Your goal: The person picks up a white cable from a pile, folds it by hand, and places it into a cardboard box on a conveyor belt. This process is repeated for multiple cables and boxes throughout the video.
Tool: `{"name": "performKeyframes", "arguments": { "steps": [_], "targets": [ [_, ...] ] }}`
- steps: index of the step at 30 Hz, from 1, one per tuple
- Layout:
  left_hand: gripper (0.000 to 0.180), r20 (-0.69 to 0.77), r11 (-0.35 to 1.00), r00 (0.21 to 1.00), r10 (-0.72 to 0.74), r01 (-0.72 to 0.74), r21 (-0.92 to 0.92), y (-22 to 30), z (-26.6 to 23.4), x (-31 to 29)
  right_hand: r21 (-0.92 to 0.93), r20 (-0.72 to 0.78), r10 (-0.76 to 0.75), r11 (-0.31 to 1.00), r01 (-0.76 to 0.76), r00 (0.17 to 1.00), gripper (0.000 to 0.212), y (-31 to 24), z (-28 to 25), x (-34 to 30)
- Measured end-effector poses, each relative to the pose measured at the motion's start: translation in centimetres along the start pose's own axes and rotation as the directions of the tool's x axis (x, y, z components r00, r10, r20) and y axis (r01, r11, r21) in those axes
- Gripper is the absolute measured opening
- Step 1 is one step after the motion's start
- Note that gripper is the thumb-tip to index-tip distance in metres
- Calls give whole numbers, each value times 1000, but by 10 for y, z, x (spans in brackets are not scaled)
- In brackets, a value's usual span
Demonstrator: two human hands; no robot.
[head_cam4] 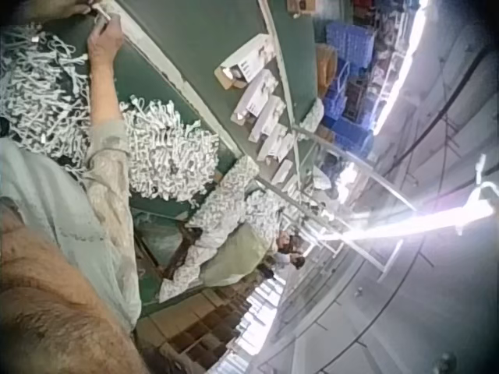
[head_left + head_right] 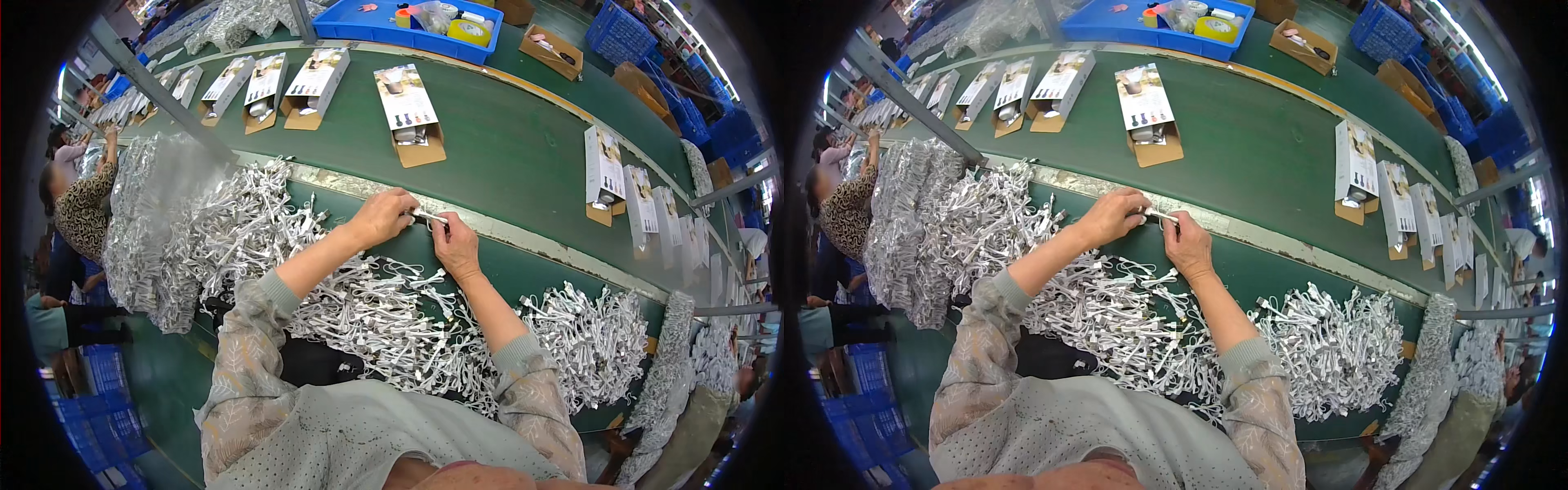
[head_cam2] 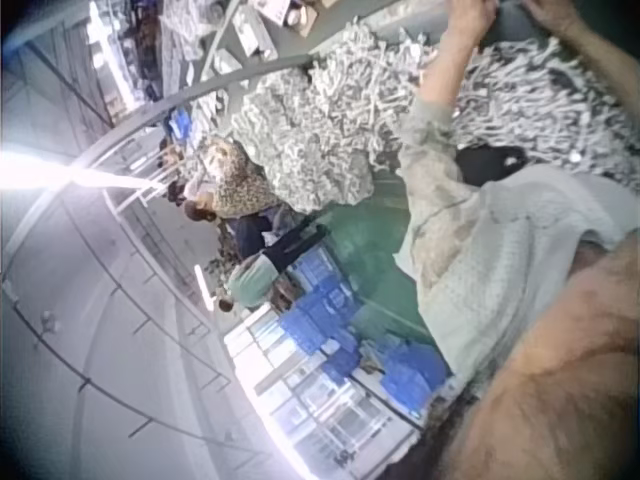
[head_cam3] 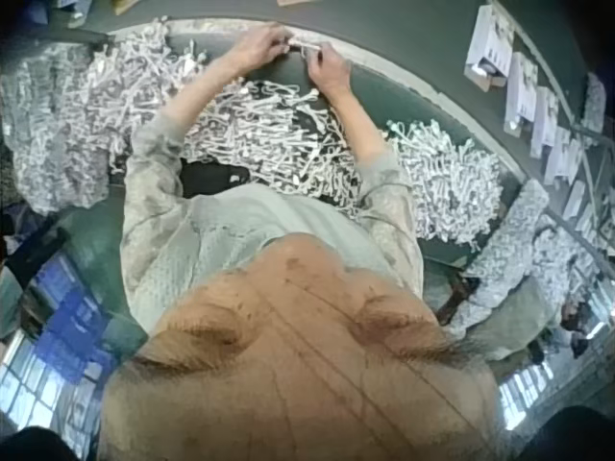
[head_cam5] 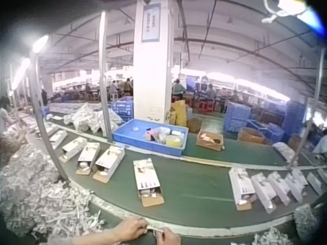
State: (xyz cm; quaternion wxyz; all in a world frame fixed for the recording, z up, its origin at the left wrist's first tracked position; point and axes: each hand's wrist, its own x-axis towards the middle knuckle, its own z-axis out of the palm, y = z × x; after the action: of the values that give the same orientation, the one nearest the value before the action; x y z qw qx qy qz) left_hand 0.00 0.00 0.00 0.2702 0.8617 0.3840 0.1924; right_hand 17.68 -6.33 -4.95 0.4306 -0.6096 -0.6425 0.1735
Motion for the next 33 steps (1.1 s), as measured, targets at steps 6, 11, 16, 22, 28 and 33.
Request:
{"name": "performKeyframes", "arguments": {
  "steps": [6, 11, 16, 22, 28, 33],
  "targets": [
    [11, -145, 979, 989, 37, -7, 203, 1, 12, -15, 3, 53, 25, 1000, -25, 998, 12, 0, -8, -9],
    [14, -292, 922, 924, -248, 318, 222, -24, -27, -18, 56, 28, 30, 998, -32, 999, 9, -4, -11, -8],
    [16, -455, 836, 814, -360, 498, 229, -83, -74, 6, 56, 27, 27, 998, -28, 999, 9, -3, -10, -9],
    [21, -553, 735, 687, -471, 652, 183, -141, -81, 68, 59, 31, 38, 997, -40, 999, 8, -6, -2, -10],
    [36, -320, 963, 932, -172, 228, 145, -99, -44, 72, 68, 22, 25, 997, -27, 999, 8, -1, -7, -7],
    [34, 122, 993, 986, 117, -118, 3, -3, -6, 7, 113, 9, 34, 993, -35, 999, 8, 2, -5, -7]
  ]
}}
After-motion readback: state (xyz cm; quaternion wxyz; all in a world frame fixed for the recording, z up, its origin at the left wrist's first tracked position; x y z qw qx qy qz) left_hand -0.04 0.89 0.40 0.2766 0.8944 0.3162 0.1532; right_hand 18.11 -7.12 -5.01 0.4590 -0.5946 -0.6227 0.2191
